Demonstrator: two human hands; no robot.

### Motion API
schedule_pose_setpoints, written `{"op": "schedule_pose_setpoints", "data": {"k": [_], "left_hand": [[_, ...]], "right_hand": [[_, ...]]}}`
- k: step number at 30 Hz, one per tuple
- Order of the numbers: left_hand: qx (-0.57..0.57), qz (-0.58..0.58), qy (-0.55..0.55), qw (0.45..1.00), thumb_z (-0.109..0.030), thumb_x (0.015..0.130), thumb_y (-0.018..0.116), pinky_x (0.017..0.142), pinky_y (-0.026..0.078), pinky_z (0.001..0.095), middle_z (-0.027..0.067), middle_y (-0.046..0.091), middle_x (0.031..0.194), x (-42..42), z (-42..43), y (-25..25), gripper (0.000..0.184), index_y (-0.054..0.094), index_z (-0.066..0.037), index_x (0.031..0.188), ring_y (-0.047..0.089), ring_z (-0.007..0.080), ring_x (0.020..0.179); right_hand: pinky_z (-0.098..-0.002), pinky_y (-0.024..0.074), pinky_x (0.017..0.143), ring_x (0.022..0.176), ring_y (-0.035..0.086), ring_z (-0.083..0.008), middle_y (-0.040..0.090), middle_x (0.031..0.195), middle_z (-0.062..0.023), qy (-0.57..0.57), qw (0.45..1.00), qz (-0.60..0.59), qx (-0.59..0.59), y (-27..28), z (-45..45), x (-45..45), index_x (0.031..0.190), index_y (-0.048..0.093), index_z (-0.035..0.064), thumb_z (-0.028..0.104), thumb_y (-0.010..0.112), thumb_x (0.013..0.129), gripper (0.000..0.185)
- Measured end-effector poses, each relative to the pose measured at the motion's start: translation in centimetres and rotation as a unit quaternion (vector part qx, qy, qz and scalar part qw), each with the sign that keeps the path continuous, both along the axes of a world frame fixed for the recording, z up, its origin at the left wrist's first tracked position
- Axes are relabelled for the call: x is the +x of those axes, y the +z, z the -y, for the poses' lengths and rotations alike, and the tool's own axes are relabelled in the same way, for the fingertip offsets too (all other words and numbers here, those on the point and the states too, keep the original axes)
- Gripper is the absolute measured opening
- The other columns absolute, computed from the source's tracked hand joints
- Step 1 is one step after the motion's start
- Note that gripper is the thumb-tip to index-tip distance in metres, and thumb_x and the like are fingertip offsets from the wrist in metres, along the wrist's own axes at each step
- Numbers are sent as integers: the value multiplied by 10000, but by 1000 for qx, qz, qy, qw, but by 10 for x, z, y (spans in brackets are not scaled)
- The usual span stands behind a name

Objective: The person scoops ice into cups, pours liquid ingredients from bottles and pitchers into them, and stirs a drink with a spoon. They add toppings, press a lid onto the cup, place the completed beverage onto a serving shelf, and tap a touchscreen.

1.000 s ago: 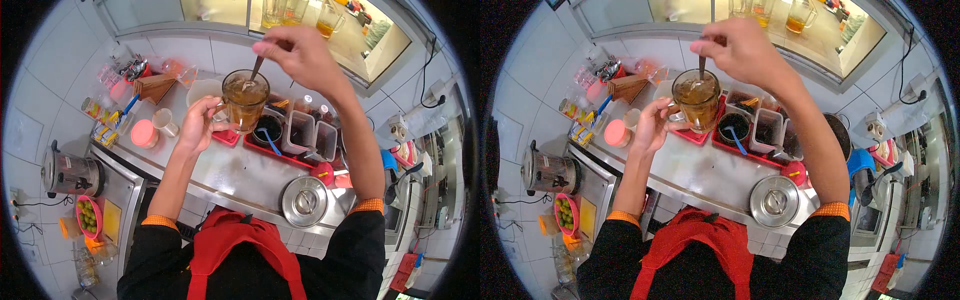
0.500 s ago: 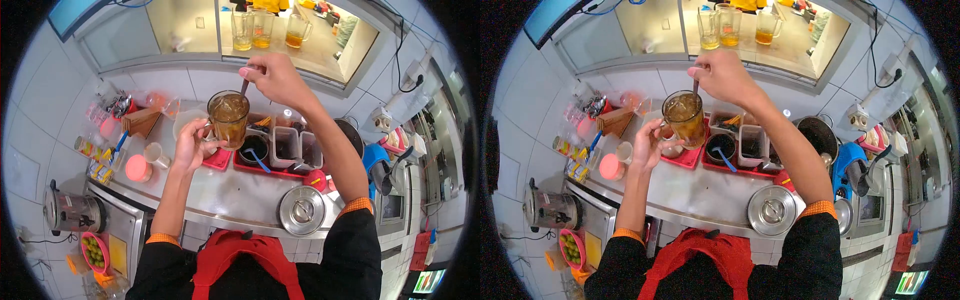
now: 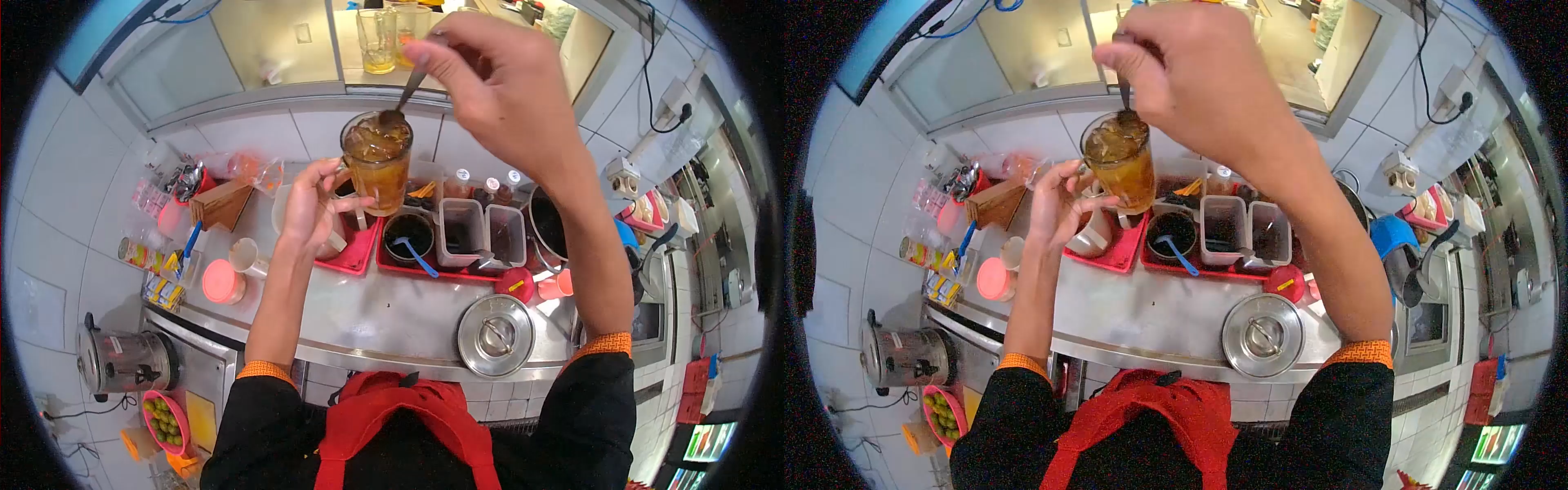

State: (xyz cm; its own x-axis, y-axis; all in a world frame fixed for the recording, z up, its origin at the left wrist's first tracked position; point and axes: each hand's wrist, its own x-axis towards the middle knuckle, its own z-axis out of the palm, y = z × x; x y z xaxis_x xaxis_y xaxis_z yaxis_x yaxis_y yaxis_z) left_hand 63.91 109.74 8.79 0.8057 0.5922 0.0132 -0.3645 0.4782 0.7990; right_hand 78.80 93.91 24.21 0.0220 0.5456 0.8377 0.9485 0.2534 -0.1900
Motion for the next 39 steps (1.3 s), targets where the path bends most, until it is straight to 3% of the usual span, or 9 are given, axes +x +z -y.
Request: {"op": "schedule_pose_setpoints", "data": {"k": [3, 4, 9, 15, 19, 25, 26, 30, 39], "left_hand": [[-8, 11, -8, 1000, -166, 905, 503, 716, 589, 561, 27, 476, 688, 7, -7, -4, 307, 474, -96, 608, 553, 162, 859], [-13, 7, -12, 1000, -162, 905, 498, 733, 578, 584, 21, 464, 676, 9, -9, -3, 305, 477, -96, 609, 565, 202, 956], [9, -13, 15, 1000, -173, 901, 495, 781, 538, 643, 41, 498, 758, 24, -15, 7, 290, 475, -90, 624, 527, 287, 1074], [60, -27, -17, 998, -206, 901, 485, 785, 544, 625, 70, 476, 857, 97, -9, 42, 253, 460, -82, 681, 414, 380, 1195], [91, -15, -46, 995, -222, 889, 503, 770, 545, 597, 44, 462, 783, 179, 1, 63, 282, 416, -123, 639, 503, 325, 1088], [54, 17, -84, 995, -191, 890, 483, 785, 526, 657, 96, 382, 855, 313, 14, 66, 225, 387, -106, 707, 435, 387, 1051], [61, 2, -55, 997, -232, 880, 501, 711, 569, 579, 115, 435, 921, 334, 17, 63, 181, 455, -66, 824, 442, 322, 1095], [60, -28, -24, 998, -229, 859, 525, 719, 573, 567, 169, 326, 1230, 416, 8, 51, 490, 349, 22, 1241, 459, 363, 1084], [55, -71, 49, 995, -181, 859, 499, 718, 586, 537, 216, 328, 1366, 501, 13, 45, 421, 488, 21, 1227, 496, 418, 1125]], "right_hand": [[-240, 333, 465, 550, 409, -39, 530, 615, 11, -38, 991, 20, 124, -3, 18, 23, 840, 666, -14, 125, 656, 877, 144], [-290, 401, 481, 493, 513, -126, 572, 568, -78, -62, 985, -64, 151, -8, 27, 22, 763, 662, 9, 135, 670, 821, 138], [-361, 442, 554, 586, 570, -239, 620, 676, -139, -190, 955, -221, 56, -119, 24, 50, 757, 660, 12, 123, 629, 839, 141], [-443, 387, 740, 828, 537, -318, 642, 859, -106, -284, 935, -69, -203, -287, -12, 78, 855, 693, 87, 302, 660, 797, 226], [-450, 360, 677, 799, 513, -280, 616, 898, -67, -312, 947, -48, -67, -280, 14, 48, 953, 689, 102, 369, 703, 754, 333], [-384, 397, 691, 792, 523, -278, 544, 821, -87, -163, 929, -306, -130, -277, 91, 20, 1067, 637, 77, 355, 713, 778, 408], [-357, 399, 675, 762, 518, -248, 535, 792, -73, -132, 919, -351, -120, -280, 104, 16, 1080, 636, 71, 333, 714, 785, 402], [-261, 390, 634, 703, 479, -122, 512, 764, -13, -41, 821, -552, -136, -271, 157, -6, 1121, 641, 51, 206, 716, 781, 382], [-213, 359, 647, 731, 462, -82, 509, 823, 6, 55, 666, -740, -74, -262, 228, -27, 1160, 620, -9, 226, 701, 799, 438]]}}
